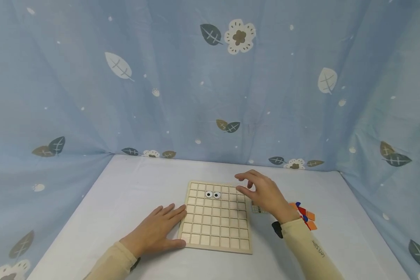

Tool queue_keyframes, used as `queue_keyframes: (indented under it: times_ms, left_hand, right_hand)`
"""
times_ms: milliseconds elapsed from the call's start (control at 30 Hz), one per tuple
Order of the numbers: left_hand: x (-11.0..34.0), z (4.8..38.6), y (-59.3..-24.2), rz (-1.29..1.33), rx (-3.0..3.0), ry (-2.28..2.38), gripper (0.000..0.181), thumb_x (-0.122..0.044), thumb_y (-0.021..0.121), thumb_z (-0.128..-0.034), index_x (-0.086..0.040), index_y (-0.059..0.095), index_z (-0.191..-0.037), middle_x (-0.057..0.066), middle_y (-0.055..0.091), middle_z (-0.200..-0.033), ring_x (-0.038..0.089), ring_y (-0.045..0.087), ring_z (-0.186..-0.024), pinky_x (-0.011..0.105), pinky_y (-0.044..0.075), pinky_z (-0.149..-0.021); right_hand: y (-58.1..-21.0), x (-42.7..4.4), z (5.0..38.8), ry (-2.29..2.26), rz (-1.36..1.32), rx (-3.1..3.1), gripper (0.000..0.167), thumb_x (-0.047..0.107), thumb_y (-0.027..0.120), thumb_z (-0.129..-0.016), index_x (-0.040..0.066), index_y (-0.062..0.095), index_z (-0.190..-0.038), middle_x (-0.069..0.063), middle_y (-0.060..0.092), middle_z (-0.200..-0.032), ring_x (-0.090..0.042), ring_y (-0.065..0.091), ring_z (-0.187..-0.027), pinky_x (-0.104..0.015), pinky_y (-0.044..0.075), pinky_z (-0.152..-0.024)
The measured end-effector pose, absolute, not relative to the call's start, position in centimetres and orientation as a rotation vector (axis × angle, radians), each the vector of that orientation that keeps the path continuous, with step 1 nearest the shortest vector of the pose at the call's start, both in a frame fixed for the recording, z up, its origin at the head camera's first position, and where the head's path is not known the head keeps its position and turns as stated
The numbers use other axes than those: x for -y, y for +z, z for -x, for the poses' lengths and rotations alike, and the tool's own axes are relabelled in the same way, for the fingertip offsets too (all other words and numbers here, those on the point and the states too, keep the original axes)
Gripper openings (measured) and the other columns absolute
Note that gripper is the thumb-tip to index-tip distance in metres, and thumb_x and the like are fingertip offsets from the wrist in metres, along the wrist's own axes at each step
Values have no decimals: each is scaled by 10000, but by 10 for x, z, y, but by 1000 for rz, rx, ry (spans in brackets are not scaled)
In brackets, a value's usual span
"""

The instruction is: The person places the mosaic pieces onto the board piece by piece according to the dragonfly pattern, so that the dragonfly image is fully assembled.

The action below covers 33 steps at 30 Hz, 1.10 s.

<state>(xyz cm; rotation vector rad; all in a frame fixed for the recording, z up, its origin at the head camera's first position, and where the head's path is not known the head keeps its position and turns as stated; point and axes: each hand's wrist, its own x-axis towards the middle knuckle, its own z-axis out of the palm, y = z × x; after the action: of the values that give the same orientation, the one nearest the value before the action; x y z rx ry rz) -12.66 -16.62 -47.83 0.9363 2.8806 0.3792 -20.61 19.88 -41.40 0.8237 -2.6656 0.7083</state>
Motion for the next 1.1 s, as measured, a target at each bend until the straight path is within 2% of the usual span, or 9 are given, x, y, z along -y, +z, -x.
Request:
queue_keyframes:
  times_ms: [167,267,567,700,833,933,1100]
  left_hand:
    - [167,126,-479,-957,-2893,380,904,-750,512,-905,-108,450,-1538,36,385,-1610,390,364,-1449,610,303,-1147]
    - [166,125,-477,-972,-2896,377,897,-745,512,-909,-102,456,-1533,40,388,-1608,390,368,-1448,607,310,-1145]
    - [164,124,-475,-1003,-2897,362,872,-720,513,-927,-97,453,-1534,36,390,-1608,376,355,-1459,589,296,-1161]
    - [162,124,-475,-1008,-2894,363,866,-716,509,-933,-89,460,-1529,34,406,-1599,373,348,-1463,589,284,-1168]
    - [161,125,-476,-1010,-2904,355,866,-714,518,-929,-84,470,-1521,41,423,-1588,377,356,-1458,588,289,-1165]
    - [161,124,-475,-1003,-2904,356,864,-709,532,-925,-83,475,-1518,49,429,-1583,383,363,-1453,590,299,-1159]
    - [161,125,-475,-989,-2903,368,863,-702,545,-922,-79,477,-1516,54,430,-1581,390,367,-1449,594,301,-1156]
  right_hand:
    - [-404,-222,195,691,-806,2575,377,250,799,-896,217,700,-1258,106,660,-1132,-48,524,-797,-242,432,-572]
    - [-402,-235,188,692,-772,2535,402,206,823,-871,202,703,-1255,131,654,-1118,-64,541,-803,-244,449,-591]
    - [-401,-272,167,603,-647,2556,455,191,842,-847,179,694,-1277,91,665,-1107,-50,538,-814,-278,514,-641]
    - [-405,-285,159,566,-615,2570,467,184,846,-839,173,691,-1280,78,663,-1086,-59,521,-785,-243,477,-574]
    - [-410,-299,152,533,-578,2575,490,162,864,-813,155,693,-1272,57,665,-1059,-88,537,-772,-234,490,-549]
    - [-414,-308,146,528,-531,2608,497,159,868,-808,159,692,-1272,46,668,-1057,-88,541,-787,-242,519,-583]
    - [-419,-321,139,535,-465,2680,495,185,854,-830,164,679,-1293,1,681,-1117,-112,548,-813,-225,508,-560]
